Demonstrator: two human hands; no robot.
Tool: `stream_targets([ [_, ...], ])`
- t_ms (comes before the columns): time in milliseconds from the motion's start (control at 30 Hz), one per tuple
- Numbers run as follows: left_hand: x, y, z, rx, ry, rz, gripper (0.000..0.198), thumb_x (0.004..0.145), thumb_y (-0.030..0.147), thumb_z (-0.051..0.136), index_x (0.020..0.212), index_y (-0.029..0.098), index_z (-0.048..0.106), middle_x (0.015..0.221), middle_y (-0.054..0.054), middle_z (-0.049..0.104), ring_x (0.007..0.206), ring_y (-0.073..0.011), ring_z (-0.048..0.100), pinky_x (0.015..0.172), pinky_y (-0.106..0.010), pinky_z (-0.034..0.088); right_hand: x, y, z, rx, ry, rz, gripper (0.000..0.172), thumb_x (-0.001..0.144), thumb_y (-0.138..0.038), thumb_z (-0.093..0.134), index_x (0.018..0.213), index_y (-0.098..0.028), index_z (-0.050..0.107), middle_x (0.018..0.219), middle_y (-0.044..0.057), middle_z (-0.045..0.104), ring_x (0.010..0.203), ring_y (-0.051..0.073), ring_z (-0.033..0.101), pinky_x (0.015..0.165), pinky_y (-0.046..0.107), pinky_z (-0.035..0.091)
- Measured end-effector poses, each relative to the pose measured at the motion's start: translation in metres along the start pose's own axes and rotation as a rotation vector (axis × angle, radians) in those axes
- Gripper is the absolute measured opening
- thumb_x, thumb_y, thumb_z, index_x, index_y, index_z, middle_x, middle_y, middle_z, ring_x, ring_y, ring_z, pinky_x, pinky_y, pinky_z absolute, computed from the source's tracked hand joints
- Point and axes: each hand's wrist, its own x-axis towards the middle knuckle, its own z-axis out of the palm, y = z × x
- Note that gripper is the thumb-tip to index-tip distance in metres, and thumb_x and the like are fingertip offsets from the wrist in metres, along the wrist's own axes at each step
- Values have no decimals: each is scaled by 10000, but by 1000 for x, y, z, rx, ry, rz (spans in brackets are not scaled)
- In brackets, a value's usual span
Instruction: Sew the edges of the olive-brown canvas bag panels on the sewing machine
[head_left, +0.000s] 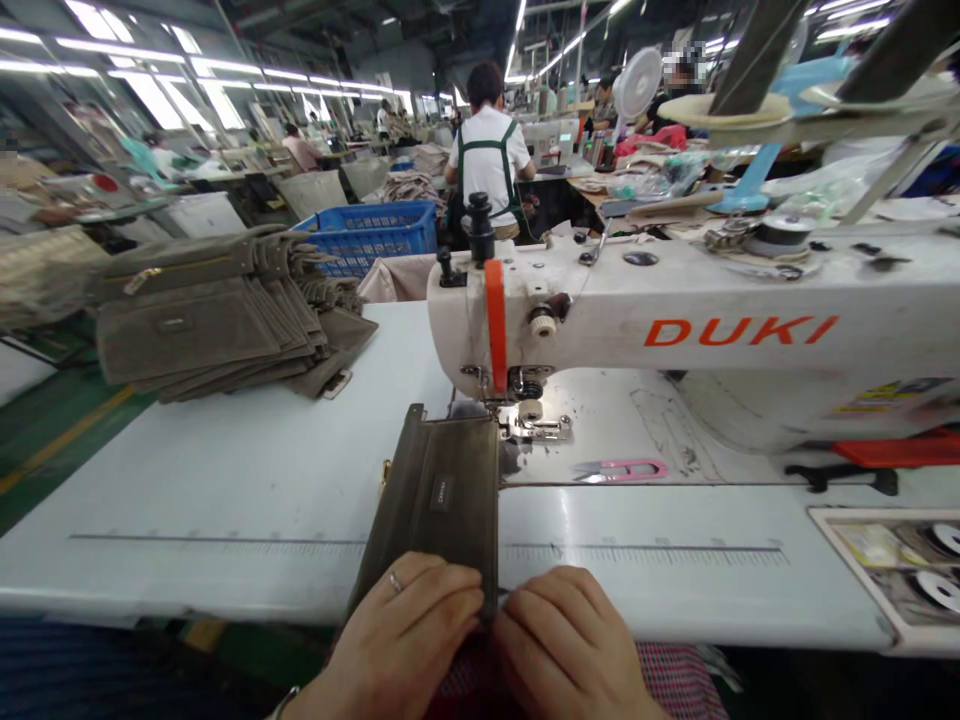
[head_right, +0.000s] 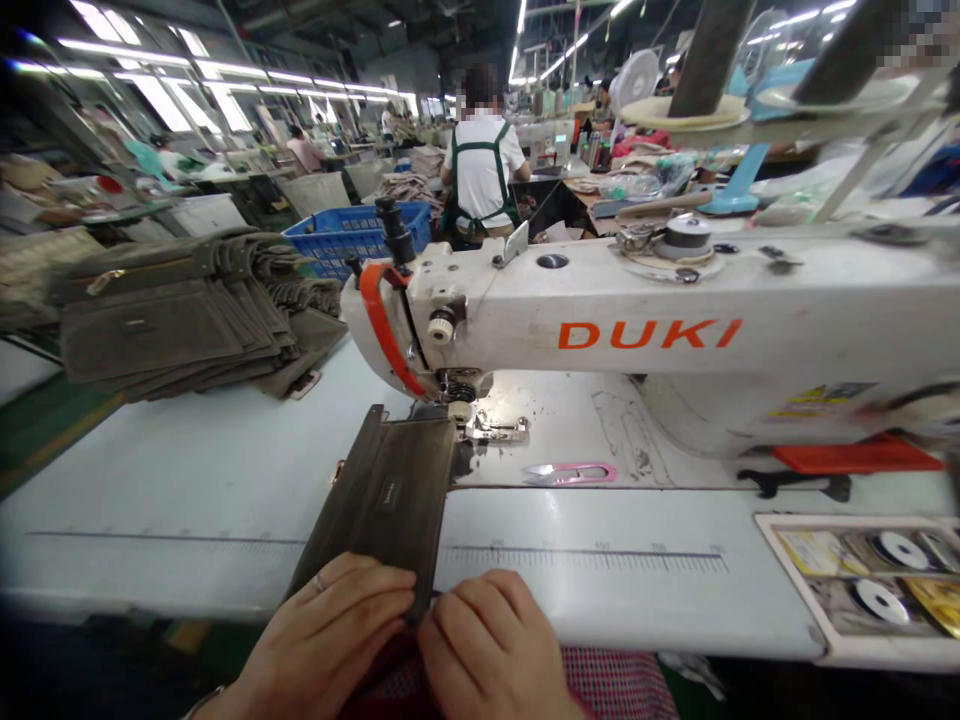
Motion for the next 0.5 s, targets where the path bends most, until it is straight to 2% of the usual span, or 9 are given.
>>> stream_targets([
  [133, -3, -2, 2, -76, 5, -13, 254, 992, 105, 379, 1006, 142, 629, 937, -51, 719, 836, -149, 655, 788, -246, 548, 6, -3, 2, 21, 26, 41, 165, 872, -64, 536, 930, -142, 669, 744, 37, 674, 683, 164, 584, 638, 310, 468],
  [200, -4, -4, 2, -82, -30, -6, 254, 984, 108, 393, 1022, 141, 642, 972, -59, 716, 842, -163, 649, 790, -264, 550, 7, -4, 1, 25, 46, 53, 164, 874, -69, 536, 920, -153, 670, 714, 32, 666, 651, 156, 579, 605, 302, 459],
  [300, -5, -8, 1, -17, -75, 75, 276, 979, 99, 392, 1033, 136, 660, 995, -64, 719, 847, -179, 645, 784, -293, 551, 8, -4, 0, 27, 66, 51, 139, 879, -80, 556, 862, -162, 667, 675, 22, 653, 620, 150, 577, 581, 296, 454],
  [367, -7, -9, 3, 28, -42, 114, 284, 981, 99, 388, 1015, 123, 670, 984, -68, 720, 828, -179, 638, 763, -296, 546, 7, -3, 3, 26, 74, 67, 140, 888, -84, 562, 828, -159, 664, 703, 27, 665, 643, 154, 590, 597, 296, 467],
  [500, -16, -8, 11, 132, 10, 115, 269, 967, 72, 413, 1001, 119, 675, 958, -49, 715, 820, -167, 625, 771, -280, 525, 2, 0, 23, -35, 278, 86, 209, 946, -110, 509, 859, -153, 694, 850, 28, 721, 761, 163, 634, 679, 293, 501],
])
